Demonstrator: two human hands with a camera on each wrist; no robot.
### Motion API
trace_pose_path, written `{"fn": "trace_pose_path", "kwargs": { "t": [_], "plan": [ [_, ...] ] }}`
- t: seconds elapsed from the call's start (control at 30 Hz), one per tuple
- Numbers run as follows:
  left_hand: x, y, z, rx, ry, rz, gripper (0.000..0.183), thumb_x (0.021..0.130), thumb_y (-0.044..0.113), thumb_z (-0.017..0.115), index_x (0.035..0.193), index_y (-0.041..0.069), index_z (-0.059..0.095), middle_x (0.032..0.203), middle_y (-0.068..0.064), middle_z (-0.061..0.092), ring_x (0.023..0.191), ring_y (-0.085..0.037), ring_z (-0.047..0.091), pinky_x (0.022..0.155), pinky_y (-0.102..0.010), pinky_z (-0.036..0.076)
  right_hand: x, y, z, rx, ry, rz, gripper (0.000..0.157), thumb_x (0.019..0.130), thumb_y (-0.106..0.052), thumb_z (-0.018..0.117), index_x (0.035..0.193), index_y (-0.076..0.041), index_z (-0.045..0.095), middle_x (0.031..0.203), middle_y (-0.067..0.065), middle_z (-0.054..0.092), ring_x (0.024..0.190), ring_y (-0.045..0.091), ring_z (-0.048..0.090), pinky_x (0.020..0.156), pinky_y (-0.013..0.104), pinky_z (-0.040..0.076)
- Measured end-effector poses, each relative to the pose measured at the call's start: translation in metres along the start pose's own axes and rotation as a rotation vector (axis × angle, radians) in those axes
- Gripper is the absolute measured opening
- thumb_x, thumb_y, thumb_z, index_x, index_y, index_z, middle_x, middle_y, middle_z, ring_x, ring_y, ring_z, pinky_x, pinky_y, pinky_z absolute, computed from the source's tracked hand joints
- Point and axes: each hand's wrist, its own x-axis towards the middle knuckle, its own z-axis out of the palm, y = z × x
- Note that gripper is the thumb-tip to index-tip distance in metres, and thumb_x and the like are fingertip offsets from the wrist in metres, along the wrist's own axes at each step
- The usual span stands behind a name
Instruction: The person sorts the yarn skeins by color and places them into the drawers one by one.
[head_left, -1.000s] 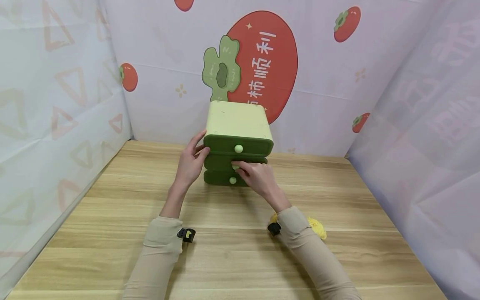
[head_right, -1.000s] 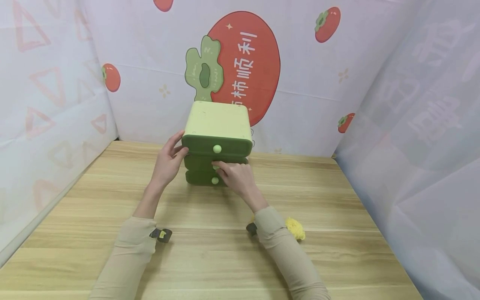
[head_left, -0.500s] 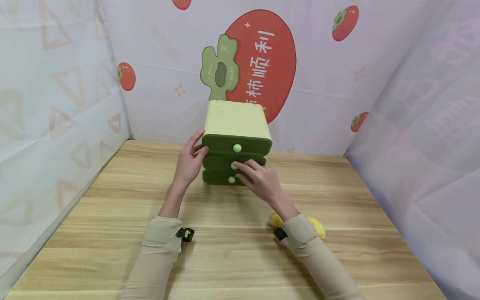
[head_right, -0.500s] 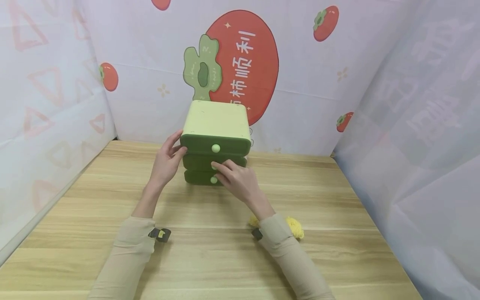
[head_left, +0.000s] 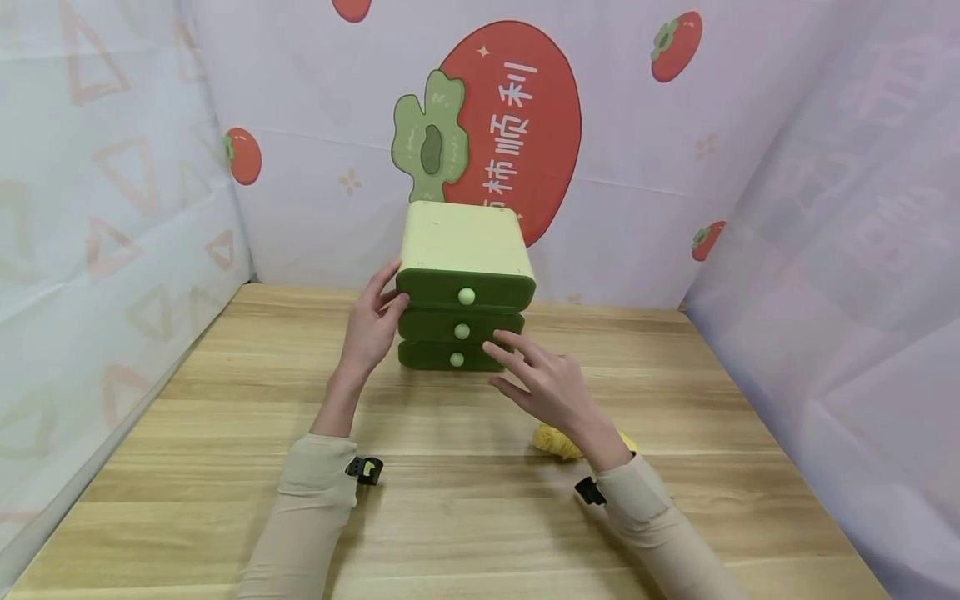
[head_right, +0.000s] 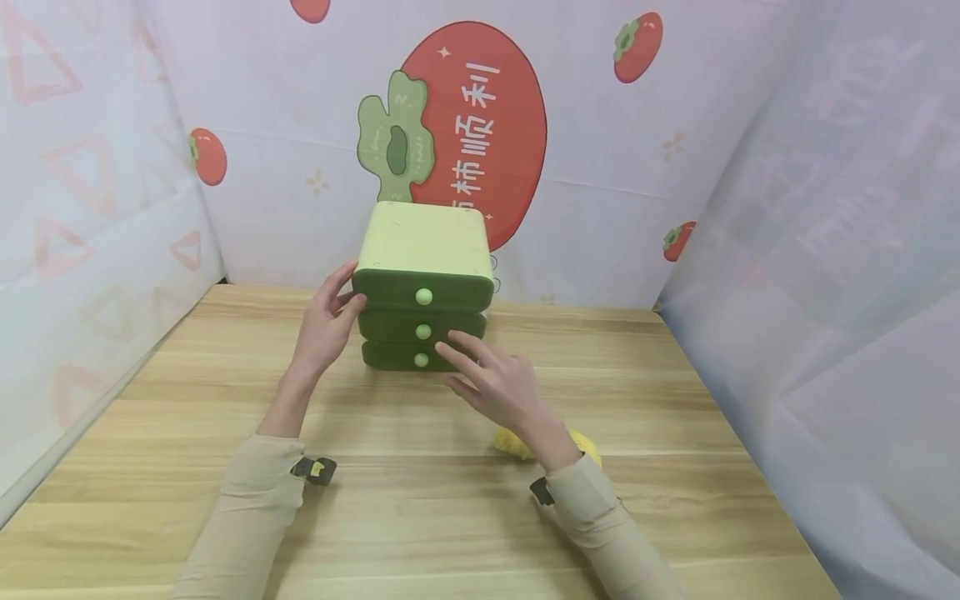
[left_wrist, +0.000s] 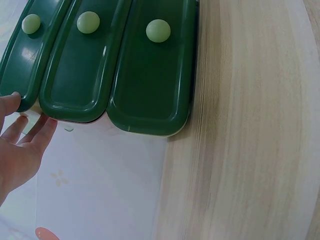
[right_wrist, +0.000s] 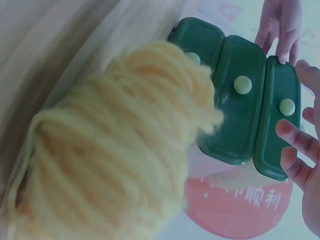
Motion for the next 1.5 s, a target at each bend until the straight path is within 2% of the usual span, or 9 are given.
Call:
{"fn": "trace_pose_path", "kwargs": {
  "t": [0.13,0.37,0.47,0.67,0.93,1.13,1.3,1.5],
  "plan": [
    [0.0,-0.001,0.0,0.006,-0.003,0.002,0.054,0.103,0.007,0.053,0.154,0.012,0.037,0.162,-0.009,0.03,0.134,-0.038,0.049,0.11,-0.051,0.045,-0.007,-0.001,-0.008,0.013,0.001,-0.014,0.058,0.08,-0.033,0.082,0.133,-0.017,0.064,0.131,0.009,0.065,0.077,0.016,0.071,0.038,0.021,0.034],
    [-0.001,0.0,-0.001,0.023,0.004,0.001,0.054,0.103,0.007,0.052,0.154,0.012,0.037,0.162,-0.01,0.031,0.135,-0.039,0.048,0.109,-0.052,0.045,-0.019,-0.002,-0.02,-0.002,-0.054,-0.031,0.063,0.078,-0.035,0.084,0.134,-0.016,0.063,0.133,0.009,0.064,0.088,0.019,0.073,0.037,0.02,0.029],
    [-0.001,0.0,0.0,0.019,0.005,-0.001,0.054,0.103,0.007,0.052,0.154,0.012,0.037,0.162,-0.01,0.031,0.136,-0.039,0.048,0.109,-0.052,0.045,-0.025,-0.002,-0.024,0.003,-0.102,-0.022,0.064,0.079,-0.036,0.083,0.136,-0.015,0.061,0.136,0.008,0.062,0.094,0.021,0.074,0.038,0.02,0.03],
    [-0.001,0.0,0.0,0.018,0.007,-0.001,0.054,0.102,0.007,0.053,0.154,0.013,0.038,0.162,-0.01,0.031,0.135,-0.04,0.048,0.109,-0.052,0.045,-0.039,0.001,-0.031,0.017,-0.21,0.018,0.067,0.082,-0.043,0.079,0.14,-0.017,0.057,0.138,0.008,0.06,0.095,0.023,0.073,0.039,0.021,0.034],
    [-0.001,0.001,-0.001,0.022,0.009,0.004,0.054,0.102,0.007,0.053,0.154,0.012,0.038,0.161,-0.01,0.032,0.135,-0.04,0.048,0.109,-0.053,0.045,-0.052,0.001,-0.041,0.023,-0.347,0.081,0.086,0.08,-0.049,0.079,0.153,-0.026,0.04,0.15,0.004,0.049,0.095,0.019,0.073,0.041,0.015,0.021],
    [-0.002,0.0,0.0,0.013,0.0,-0.004,0.054,0.103,0.007,0.052,0.154,0.012,0.037,0.162,-0.01,0.031,0.135,-0.039,0.049,0.109,-0.052,0.045,-0.065,0.0,-0.046,0.043,-0.43,0.152,0.084,0.08,-0.049,0.08,0.152,-0.027,0.042,0.147,0.004,0.052,0.088,0.018,0.072,0.043,0.016,0.027],
    [-0.001,0.0,0.0,0.009,-0.001,-0.005,0.054,0.103,0.007,0.052,0.154,0.012,0.037,0.162,-0.009,0.03,0.135,-0.039,0.048,0.109,-0.052,0.045,-0.072,-0.001,-0.05,0.048,-0.515,0.223,0.079,0.082,-0.053,0.076,0.15,-0.029,0.045,0.148,0.001,0.051,0.089,0.018,0.072,0.044,0.018,0.029],
    [-0.001,0.0,-0.001,0.014,-0.003,-0.005,0.054,0.103,0.007,0.052,0.154,0.012,0.037,0.162,-0.009,0.03,0.136,-0.039,0.048,0.109,-0.051,0.045,-0.08,0.001,-0.051,0.048,-0.57,0.249,0.076,0.084,-0.055,0.074,0.149,-0.027,0.047,0.146,0.001,0.053,0.081,0.018,0.071,0.052,0.027,0.045]
  ]
}}
